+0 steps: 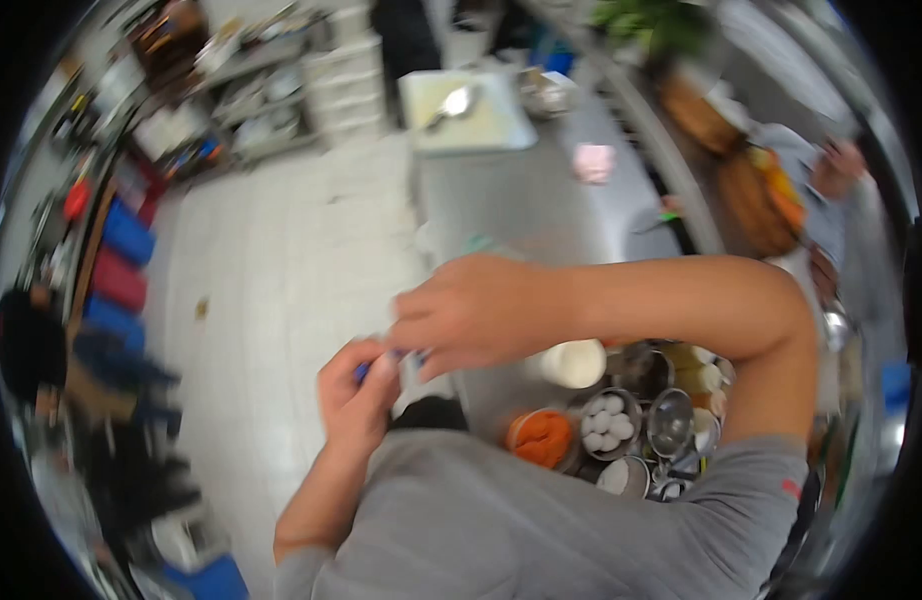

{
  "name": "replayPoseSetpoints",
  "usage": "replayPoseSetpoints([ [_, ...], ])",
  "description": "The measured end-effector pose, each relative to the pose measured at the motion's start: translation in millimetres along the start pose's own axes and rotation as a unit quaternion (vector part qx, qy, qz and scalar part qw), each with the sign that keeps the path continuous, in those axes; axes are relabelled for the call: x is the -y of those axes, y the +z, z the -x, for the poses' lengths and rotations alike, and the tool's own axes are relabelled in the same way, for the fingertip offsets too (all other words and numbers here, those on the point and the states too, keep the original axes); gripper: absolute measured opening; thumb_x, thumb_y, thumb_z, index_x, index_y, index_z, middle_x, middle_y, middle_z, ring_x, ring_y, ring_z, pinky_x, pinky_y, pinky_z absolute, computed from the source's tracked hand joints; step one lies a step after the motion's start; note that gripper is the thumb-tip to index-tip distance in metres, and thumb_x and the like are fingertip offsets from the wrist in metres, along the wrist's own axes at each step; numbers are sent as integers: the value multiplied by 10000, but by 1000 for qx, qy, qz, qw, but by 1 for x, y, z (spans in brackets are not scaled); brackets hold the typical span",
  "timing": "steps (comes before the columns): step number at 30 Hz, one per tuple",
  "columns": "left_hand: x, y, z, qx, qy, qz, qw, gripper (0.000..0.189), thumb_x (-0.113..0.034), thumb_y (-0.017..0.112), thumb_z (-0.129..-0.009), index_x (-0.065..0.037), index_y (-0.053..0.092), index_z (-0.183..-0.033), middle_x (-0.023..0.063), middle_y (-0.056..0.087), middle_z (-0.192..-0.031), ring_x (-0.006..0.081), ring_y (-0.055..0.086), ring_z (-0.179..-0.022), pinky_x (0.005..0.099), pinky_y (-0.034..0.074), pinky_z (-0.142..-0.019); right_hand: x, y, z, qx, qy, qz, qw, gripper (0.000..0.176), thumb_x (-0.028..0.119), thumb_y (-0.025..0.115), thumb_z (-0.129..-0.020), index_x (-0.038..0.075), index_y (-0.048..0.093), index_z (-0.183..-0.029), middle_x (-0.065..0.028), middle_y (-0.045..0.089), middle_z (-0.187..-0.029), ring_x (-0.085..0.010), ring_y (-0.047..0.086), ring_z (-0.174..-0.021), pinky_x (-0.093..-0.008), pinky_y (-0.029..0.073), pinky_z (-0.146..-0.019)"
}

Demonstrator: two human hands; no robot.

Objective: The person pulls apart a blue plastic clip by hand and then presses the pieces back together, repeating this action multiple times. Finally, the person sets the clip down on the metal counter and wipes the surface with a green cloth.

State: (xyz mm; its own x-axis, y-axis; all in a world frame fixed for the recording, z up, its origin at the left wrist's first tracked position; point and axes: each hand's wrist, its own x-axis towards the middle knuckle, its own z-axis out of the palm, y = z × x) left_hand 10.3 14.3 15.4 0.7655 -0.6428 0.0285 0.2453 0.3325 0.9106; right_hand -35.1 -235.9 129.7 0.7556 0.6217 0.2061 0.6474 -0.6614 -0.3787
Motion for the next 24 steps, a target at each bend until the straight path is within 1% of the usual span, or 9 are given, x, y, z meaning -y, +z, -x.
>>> replayPoseSetpoints([
  [3, 4, 2, -4, 16, 0, 28, 999, 212, -216, 701, -1121, -15, 672, -1059, 22, 593, -759, 94, 478, -589, 275, 358, -518, -3, 4, 2, -15, -27, 36, 999, 403, 374, 830, -973, 159, 689, -1283, -49, 662, -1011, -301, 720, -844, -449, 560, -732],
  [5, 13, -4, -7, 57, 15, 50, 997, 287, -322, 728, -1117, -44, 657, -1120, -1, 553, -725, 80, 468, -551, 259, 351, -491, -1, 4, 4, -15, -32, 59, 998, 401, 384, 830, -976, 162, 679, -1273, -42, 664, -983, -296, 725, -835, -443, 557, -719],
  [8, 7, 4, -9, 59, 3, 76, 995, 291, -334, 734, -1115, -57, 645, -1109, -7, 538, -721, 73, 469, -560, 254, 347, -489, 0, 3, 4, -13, -35, 72, 997, 390, 395, 830, -976, 159, 680, -1248, -40, 662, -946, -292, 732, -821, -444, 550, -701],
  [11, 6, 1, -11, 54, 15, 53, 997, 301, -341, 740, -1113, -57, 641, -1096, -3, 555, -734, 65, 472, -571, 246, 348, -498, 1, 3, 1, -3, -22, 63, 998, 386, 404, 824, -986, 155, 681, -1244, -40, 660, -925, -291, 736, -803, -453, 544, -685],
  [14, 10, -6, -11, 58, 76, 5, 995, 283, -322, 738, -1115, -58, 639, -1093, -1, 560, -732, 71, 469, -577, 244, 335, -519, 3, 1, 2, 0, -17, 48, 999, 374, 415, 814, -998, 149, 680, -1225, -43, 658, -919, -295, 735, -790, -459, 541, -671],
  [16, 8, -5, -9, 40, 93, -18, 995, 271, -299, 752, -1106, -53, 645, -1066, -3, 574, -743, 67, 466, -592, 244, 323, -539, 6, -1, 2, 1, -17, 48, 999, 363, 423, 803, -1009, 142, 677, -1201, -45, 657, -918, -301, 735, -783, -460, 542, -669],
  [20, 7, -2, -4, -7, 115, -101, 988, 250, -243, 779, -1084, -34, 668, -1004, -13, 597, -766, 55, 463, -631, 244, 303, -574, 7, 1, 1, 16, -35, 118, 992, 334, 423, 784, -1026, 130, 661, -1130, -40, 657, -916, -294, 736, -784, -457, 549, -680],
  [23, 3, 1, 1, -22, 118, -159, 980, 245, -225, 794, -1071, -16, 697, -989, -17, 613, -785, 44, 464, -649, 240, 309, -581, 4, 3, 2, 26, -63, 165, 984, 319, 415, 773, -1036, 131, 650, -1112, -35, 657, -918, -285, 738, -793, -453, 555, -689],
  [24, 6, 1, 0, -17, 139, -168, 976, 204, -198, 786, -1074, -14, 723, -1012, -27, 612, -793, 40, 462, -652, 233, 313, -588, 4, 4, 3, 24, -70, 171, 983, 314, 412, 770, -1038, 132, 647, -1110, -34, 656, -918, -281, 738, -798, -451, 557, -690],
])
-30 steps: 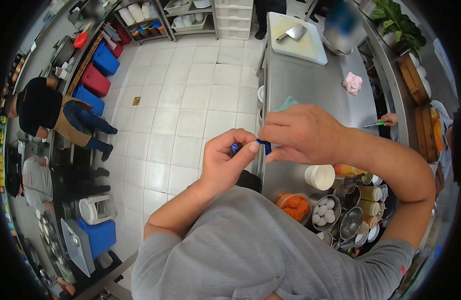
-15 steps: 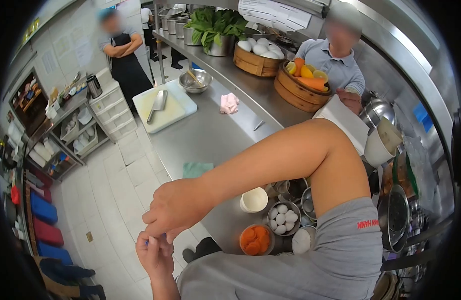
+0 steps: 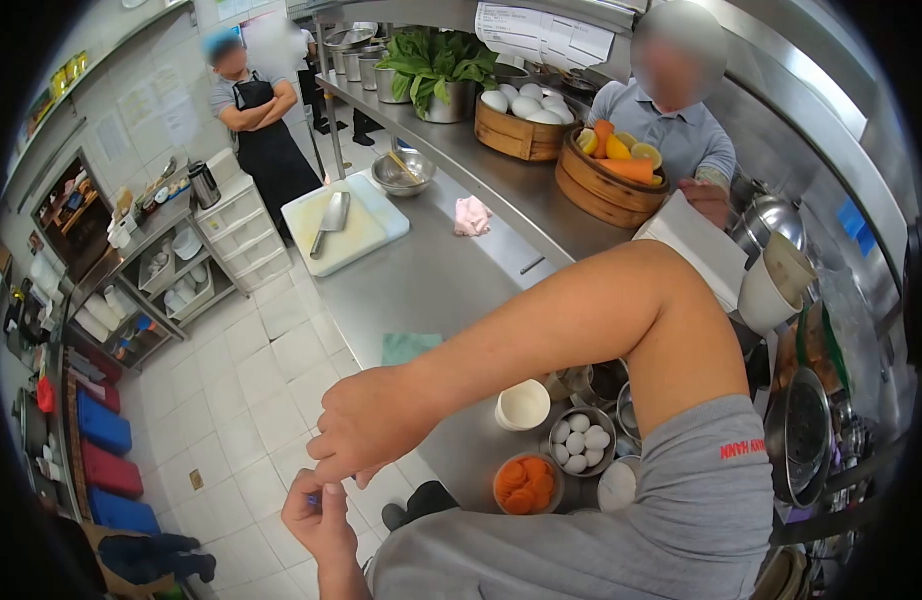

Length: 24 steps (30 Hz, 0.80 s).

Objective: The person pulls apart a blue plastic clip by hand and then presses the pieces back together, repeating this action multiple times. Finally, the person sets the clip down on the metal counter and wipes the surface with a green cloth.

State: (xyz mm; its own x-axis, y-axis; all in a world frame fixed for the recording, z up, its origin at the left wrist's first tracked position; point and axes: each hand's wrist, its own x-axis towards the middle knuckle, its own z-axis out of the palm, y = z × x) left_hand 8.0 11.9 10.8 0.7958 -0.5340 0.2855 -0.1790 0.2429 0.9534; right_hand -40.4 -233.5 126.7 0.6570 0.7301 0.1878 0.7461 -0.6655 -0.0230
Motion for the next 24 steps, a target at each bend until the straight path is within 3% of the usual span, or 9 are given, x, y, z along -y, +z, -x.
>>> replayPoseSetpoints([
  [3, -8, 0, 2, 12, -25, 5, 1000, 118, -93, 755, -1072, 4, 730, -1010, -22, 621, -864, 51, 503, -757, 252, 362, -678, 0, 1, 0, 4, -5, 2, 1000, 310, 412, 762, -1044, 134, 642, -1110, -31, 656, -927, -277, 739, -818, -446, 560, -699],
  [19, -13, -6, 1, 17, 24, 2, 1000, 90, -58, 813, -1002, 9, 761, -1034, 25, 654, -858, 83, 545, -736, 256, 388, -641, 2, -4, -1, 4, 4, -99, 995, 351, 436, 725, -1075, 127, 627, -1211, -43, 661, -1003, -280, 730, -873, -441, 554, -724],
  [24, -12, -7, -2, 35, 39, -17, 998, 57, 0, 812, -967, 16, 760, -985, 42, 674, -835, 106, 555, -737, 281, 409, -656, -3, -2, -2, 12, -21, -57, 998, 361, 437, 735, -1068, 111, 630, -1185, -36, 636, -986, -252, 706, -846, -416, 550, -713],
])
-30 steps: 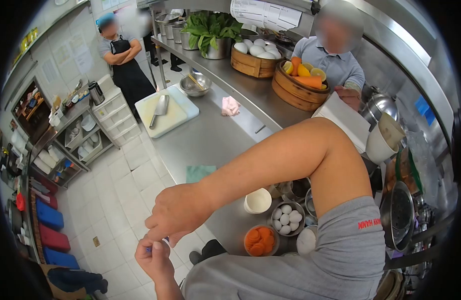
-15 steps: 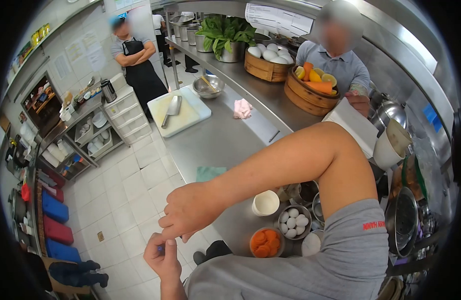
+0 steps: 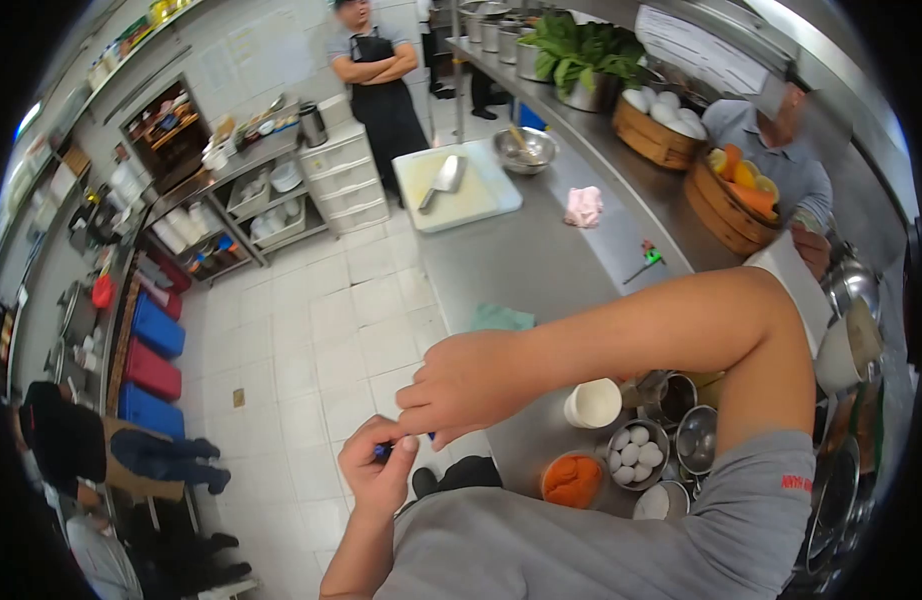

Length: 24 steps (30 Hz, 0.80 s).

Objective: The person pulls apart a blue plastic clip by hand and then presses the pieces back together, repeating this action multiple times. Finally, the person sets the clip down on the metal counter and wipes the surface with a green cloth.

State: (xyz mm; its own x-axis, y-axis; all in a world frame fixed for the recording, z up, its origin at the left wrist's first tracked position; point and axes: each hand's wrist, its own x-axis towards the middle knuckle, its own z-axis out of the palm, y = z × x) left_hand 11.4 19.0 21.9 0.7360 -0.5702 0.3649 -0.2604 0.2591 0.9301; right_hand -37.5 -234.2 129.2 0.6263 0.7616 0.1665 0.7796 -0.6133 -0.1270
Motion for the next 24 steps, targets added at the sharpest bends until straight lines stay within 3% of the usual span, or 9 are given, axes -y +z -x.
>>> replayPoseSetpoints([
  [7, 1, 0, -1, 2, 11, 19, 1000, 66, 4, 811, -971, 8, 746, -960, 52, 700, -860, 106, 559, -740, 276, 408, -664, -1, 0, 0, -30, -2, -28, 999, 368, 421, 771, -1042, 89, 614, -1061, -48, 617, -967, -255, 700, -825, -404, 562, -710],
  [13, -2, 1, -1, 1, 2, 15, 1000, 63, 9, 802, -976, 10, 743, -951, 57, 708, -862, 111, 566, -742, 282, 416, -667, -1, 0, 0, -27, 7, -59, 998, 376, 417, 780, -1037, 83, 616, -1089, -58, 620, -971, -274, 711, -830, -425, 564, -712],
  [24, -2, 0, -6, 16, -10, -7, 1000, 49, 17, 786, -990, 15, 751, -955, 44, 717, -874, 94, 561, -738, 272, 412, -651, 1, -12, -3, 90, 70, -122, 986, 350, 387, 718, -1092, 63, 618, -1179, -99, 659, -1025, -339, 724, -889, -480, 565, -759],
])
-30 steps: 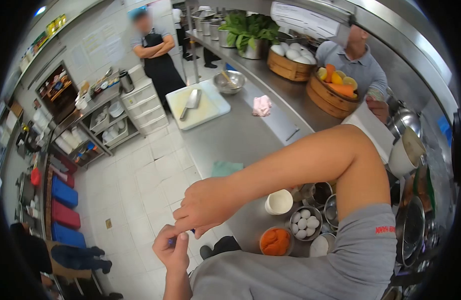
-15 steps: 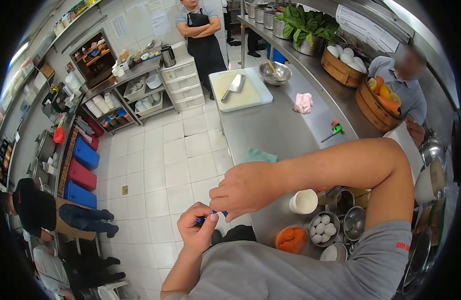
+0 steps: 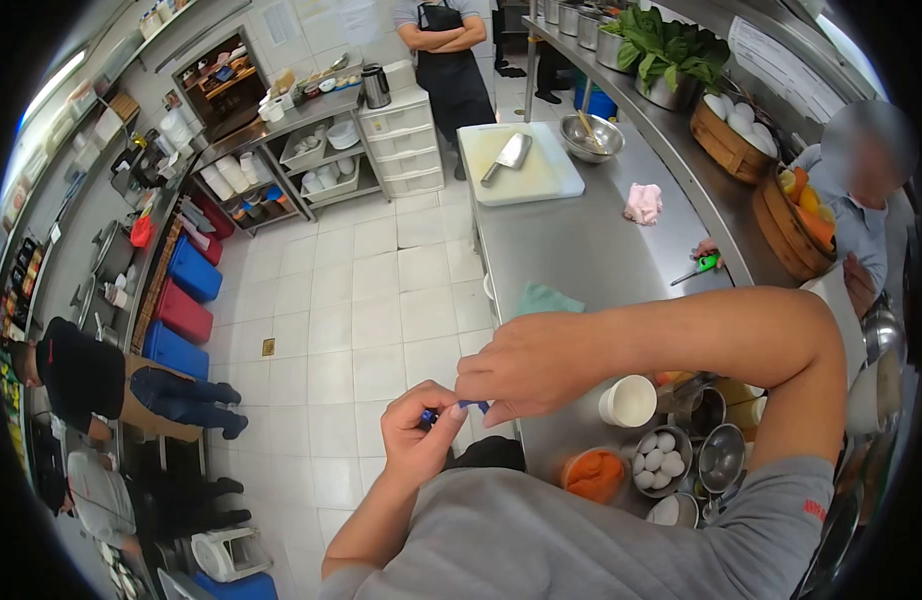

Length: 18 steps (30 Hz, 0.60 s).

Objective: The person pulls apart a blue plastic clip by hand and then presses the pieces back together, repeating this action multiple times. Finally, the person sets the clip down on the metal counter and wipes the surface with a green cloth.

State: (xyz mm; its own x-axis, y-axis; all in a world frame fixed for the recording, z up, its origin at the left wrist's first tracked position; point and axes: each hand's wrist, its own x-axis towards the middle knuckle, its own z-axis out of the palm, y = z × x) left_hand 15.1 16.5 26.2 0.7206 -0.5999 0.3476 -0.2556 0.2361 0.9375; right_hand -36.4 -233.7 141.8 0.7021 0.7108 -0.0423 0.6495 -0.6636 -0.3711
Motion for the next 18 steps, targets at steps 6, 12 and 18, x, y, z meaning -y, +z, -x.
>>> replayPoseSetpoints([
  [6, 2, -3, 0, 7, 18, 13, 1000, 47, 28, 800, -984, 4, 761, -972, 50, 740, -890, 104, 584, -735, 278, 436, -652, 4, -1, 0, 18, 36, -81, 996, 336, 388, 686, -1115, 84, 617, -1240, -122, 682, -1108, -379, 727, -964, -524, 561, -808],
  [12, 1, -9, 3, 19, 18, 5, 1000, 76, 21, 819, -982, -5, 749, -994, 62, 746, -919, 115, 608, -784, 286, 469, -706, 8, -7, -3, 32, 62, -144, 987, 338, 392, 664, -1135, 93, 605, -1279, -118, 706, -1163, -380, 731, -1025, -526, 566, -833],
  [18, -5, -11, 2, 40, 24, -13, 999, 92, 6, 826, -984, -18, 738, -993, 64, 737, -921, 116, 608, -800, 289, 472, -717, 9, -12, -4, 73, 91, -197, 974, 333, 378, 661, -1144, 91, 599, -1299, -120, 713, -1159, -362, 735, -1023, -513, 568, -842],
])
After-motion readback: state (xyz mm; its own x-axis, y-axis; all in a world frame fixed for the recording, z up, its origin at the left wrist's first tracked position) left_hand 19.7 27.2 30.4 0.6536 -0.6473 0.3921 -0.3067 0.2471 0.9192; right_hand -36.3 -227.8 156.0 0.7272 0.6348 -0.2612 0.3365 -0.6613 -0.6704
